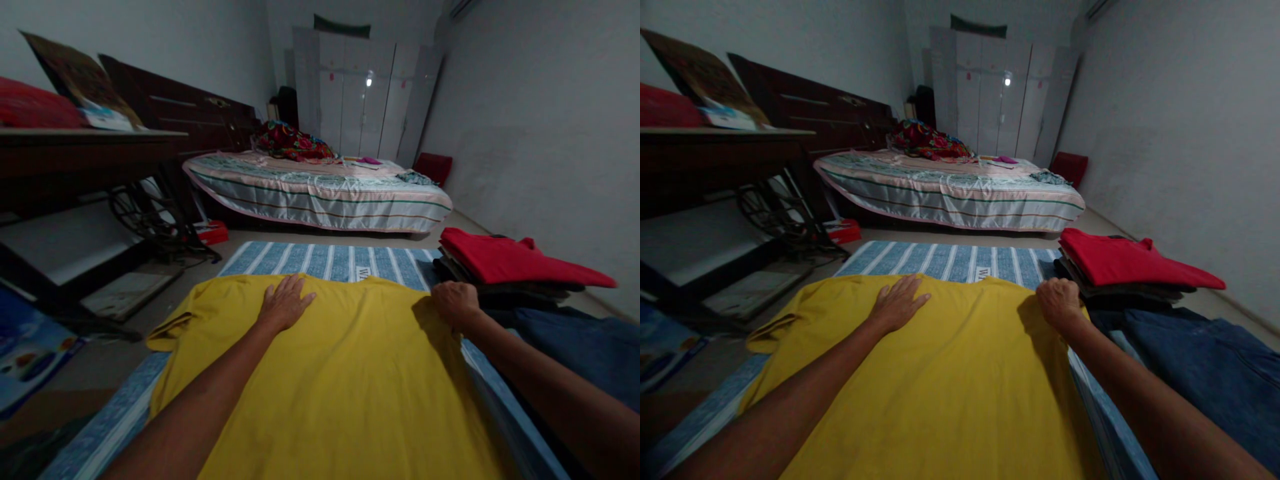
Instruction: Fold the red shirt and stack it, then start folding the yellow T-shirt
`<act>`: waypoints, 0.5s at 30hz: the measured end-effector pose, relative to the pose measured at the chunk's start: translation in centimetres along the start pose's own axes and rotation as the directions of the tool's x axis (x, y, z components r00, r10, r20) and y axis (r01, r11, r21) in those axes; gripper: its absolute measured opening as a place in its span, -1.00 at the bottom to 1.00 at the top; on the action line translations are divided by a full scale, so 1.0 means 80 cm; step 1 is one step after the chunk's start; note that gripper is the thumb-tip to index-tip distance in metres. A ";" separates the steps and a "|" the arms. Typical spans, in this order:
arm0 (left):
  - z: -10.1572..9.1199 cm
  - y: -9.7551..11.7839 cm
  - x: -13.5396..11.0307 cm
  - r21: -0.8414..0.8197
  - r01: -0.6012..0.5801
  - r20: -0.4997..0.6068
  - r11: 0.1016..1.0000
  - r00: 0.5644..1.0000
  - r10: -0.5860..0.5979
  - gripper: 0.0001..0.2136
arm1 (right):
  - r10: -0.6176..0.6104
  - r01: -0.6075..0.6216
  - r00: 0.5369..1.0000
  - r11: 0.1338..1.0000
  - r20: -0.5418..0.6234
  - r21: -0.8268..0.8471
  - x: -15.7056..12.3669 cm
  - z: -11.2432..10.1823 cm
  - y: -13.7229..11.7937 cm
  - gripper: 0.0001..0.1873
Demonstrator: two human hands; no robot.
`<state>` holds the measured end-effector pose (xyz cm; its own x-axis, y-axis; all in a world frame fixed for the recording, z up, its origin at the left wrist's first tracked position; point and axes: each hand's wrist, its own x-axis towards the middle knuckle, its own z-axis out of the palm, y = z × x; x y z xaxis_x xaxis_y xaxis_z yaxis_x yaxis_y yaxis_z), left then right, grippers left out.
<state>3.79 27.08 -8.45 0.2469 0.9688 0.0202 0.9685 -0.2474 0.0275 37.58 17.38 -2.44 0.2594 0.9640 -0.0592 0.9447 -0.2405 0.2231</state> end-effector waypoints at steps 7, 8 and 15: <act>-0.003 0.001 -0.001 0.010 0.003 0.019 1.000 1.000 -0.003 -0.39 | -0.060 0.067 0.998 0.971 -0.036 0.230 0.054 -0.002 -0.082 -0.72; -0.003 0.002 -0.001 0.009 0.004 0.021 1.000 1.000 -0.004 -0.39 | -0.046 0.049 0.999 0.961 -0.017 0.271 0.067 0.000 -0.089 -0.72; -0.002 0.003 -0.002 0.007 0.020 0.044 1.000 0.999 -0.021 -0.39 | -0.001 -0.027 0.998 0.907 0.067 0.420 0.114 0.012 -0.107 -0.73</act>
<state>4.01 26.83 -8.28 0.2281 0.9733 -0.0248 0.9735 -0.2276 0.0209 32.02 28.14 -5.87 0.2711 0.9544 -0.1248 0.9341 -0.2921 -0.2051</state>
